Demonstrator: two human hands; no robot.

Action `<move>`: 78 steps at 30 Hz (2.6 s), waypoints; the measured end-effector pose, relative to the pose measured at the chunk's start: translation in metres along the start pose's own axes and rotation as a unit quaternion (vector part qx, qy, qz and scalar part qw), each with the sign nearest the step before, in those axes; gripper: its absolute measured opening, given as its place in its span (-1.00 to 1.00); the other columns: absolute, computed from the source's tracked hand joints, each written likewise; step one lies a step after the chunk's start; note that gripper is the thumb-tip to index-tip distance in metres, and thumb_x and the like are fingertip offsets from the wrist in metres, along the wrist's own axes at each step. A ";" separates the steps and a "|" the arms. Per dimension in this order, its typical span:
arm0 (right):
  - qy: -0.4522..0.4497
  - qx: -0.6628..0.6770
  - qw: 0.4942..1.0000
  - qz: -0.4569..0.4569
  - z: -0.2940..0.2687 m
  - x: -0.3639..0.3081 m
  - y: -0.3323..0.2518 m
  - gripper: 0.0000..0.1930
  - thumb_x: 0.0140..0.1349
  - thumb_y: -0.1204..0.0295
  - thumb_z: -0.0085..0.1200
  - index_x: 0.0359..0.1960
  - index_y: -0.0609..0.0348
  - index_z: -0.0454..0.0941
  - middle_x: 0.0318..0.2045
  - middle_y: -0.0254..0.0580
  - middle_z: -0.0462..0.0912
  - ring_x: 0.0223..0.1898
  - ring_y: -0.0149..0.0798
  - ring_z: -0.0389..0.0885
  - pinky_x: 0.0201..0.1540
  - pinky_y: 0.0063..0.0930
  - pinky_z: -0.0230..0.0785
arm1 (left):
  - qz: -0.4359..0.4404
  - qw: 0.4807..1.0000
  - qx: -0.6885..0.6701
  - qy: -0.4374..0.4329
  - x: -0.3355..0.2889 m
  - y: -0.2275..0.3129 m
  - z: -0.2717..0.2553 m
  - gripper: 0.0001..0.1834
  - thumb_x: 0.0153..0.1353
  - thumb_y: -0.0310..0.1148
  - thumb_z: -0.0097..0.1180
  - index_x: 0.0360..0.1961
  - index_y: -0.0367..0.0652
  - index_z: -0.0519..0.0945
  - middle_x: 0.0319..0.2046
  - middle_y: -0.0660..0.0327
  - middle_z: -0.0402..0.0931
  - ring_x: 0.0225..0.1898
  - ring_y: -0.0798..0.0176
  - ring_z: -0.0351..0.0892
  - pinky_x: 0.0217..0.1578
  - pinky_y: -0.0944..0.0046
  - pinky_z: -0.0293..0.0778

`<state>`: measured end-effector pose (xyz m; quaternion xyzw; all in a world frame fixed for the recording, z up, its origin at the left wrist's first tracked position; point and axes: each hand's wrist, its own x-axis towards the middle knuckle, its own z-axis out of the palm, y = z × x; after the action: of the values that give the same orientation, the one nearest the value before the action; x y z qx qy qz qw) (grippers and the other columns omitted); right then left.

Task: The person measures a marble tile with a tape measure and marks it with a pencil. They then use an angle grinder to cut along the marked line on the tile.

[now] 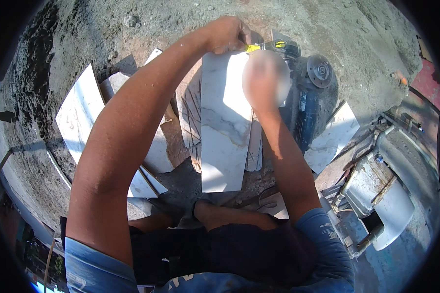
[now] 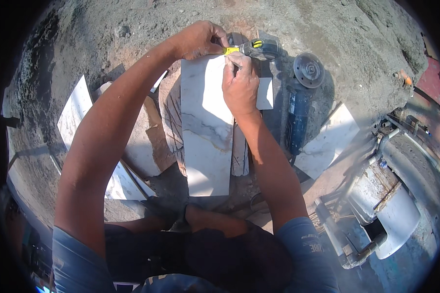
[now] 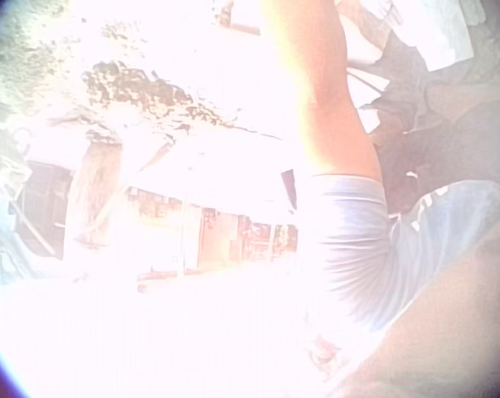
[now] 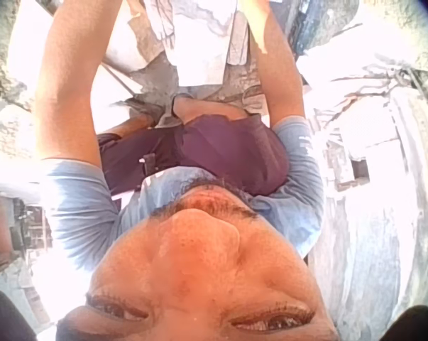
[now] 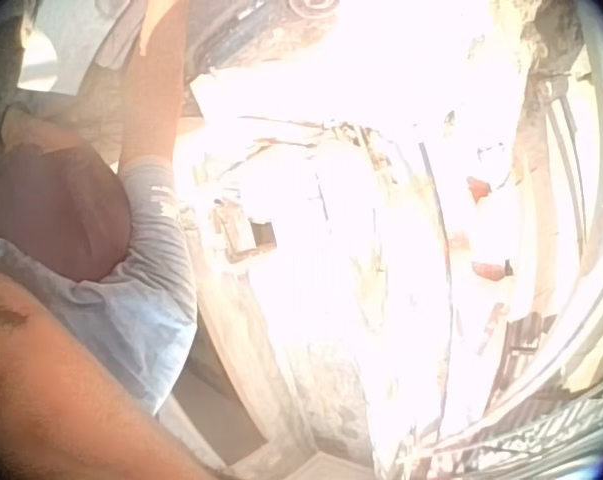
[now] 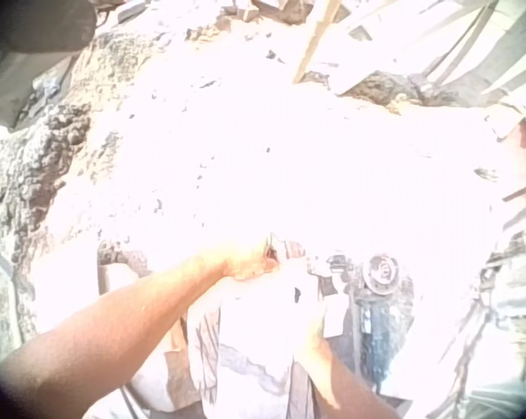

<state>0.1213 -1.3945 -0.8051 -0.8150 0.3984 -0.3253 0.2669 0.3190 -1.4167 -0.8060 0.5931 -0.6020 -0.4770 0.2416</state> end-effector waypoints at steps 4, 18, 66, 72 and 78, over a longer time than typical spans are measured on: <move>0.005 0.005 1.000 0.000 0.000 0.001 0.000 -0.83 0.29 0.59 0.18 -0.14 0.27 0.46 -0.22 0.05 0.67 -0.20 0.16 0.67 -0.14 -0.13 0.52 | -0.004 1.000 -0.009 -0.014 0.002 0.000 0.001 -0.79 0.09 -0.49 0.38 -0.20 -0.24 0.74 -0.36 0.18 0.73 -0.35 0.33 0.63 -0.25 0.28 0.53; 0.013 -0.009 1.000 -0.014 0.003 0.002 0.003 -0.82 0.30 0.58 0.17 -0.13 0.25 0.44 -0.23 0.06 0.67 -0.21 0.19 0.66 -0.14 -0.07 0.50 | 0.017 1.000 -0.014 -0.018 0.002 0.001 -0.003 -0.81 0.13 -0.51 0.34 -0.20 -0.27 0.74 -0.33 0.18 0.74 -0.31 0.34 0.66 -0.18 0.31 0.54; 0.015 -0.009 0.999 -0.029 0.002 0.003 0.004 -0.85 0.29 0.59 0.18 -0.17 0.26 0.48 -0.23 0.03 0.69 -0.20 0.15 0.69 -0.14 -0.13 0.54 | 0.010 0.998 -0.048 -0.027 0.002 0.001 -0.002 -0.83 0.09 -0.53 0.35 -0.25 -0.26 0.73 -0.42 0.22 0.69 -0.39 0.35 0.58 -0.29 0.29 0.49; 0.043 0.017 0.996 -0.077 -0.006 0.003 0.001 -0.86 0.31 0.59 0.15 -0.13 0.22 0.50 -0.20 0.05 0.69 -0.13 0.15 0.69 -0.10 -0.18 0.56 | -0.036 0.999 -0.036 -0.009 0.002 -0.001 0.005 -0.83 0.09 -0.52 0.35 -0.24 -0.24 0.73 -0.40 0.15 0.70 -0.38 0.30 0.59 -0.26 0.27 0.49; 0.138 -0.018 0.981 -0.136 -0.059 0.045 -0.006 -0.85 0.39 0.54 0.06 -0.04 0.16 0.54 -0.22 0.03 0.72 -0.12 0.08 0.72 -0.07 -0.28 0.58 | -0.013 0.995 0.066 0.071 -0.015 0.010 0.009 -0.81 0.12 -0.49 0.31 -0.22 -0.25 0.71 -0.29 -0.01 0.68 -0.27 0.01 0.66 -0.17 0.11 0.54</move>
<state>0.1019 -1.4388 -0.7484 -0.8135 0.3226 -0.4605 0.1482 0.3087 -1.4011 -0.7970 0.6481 -0.6054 -0.3961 0.2378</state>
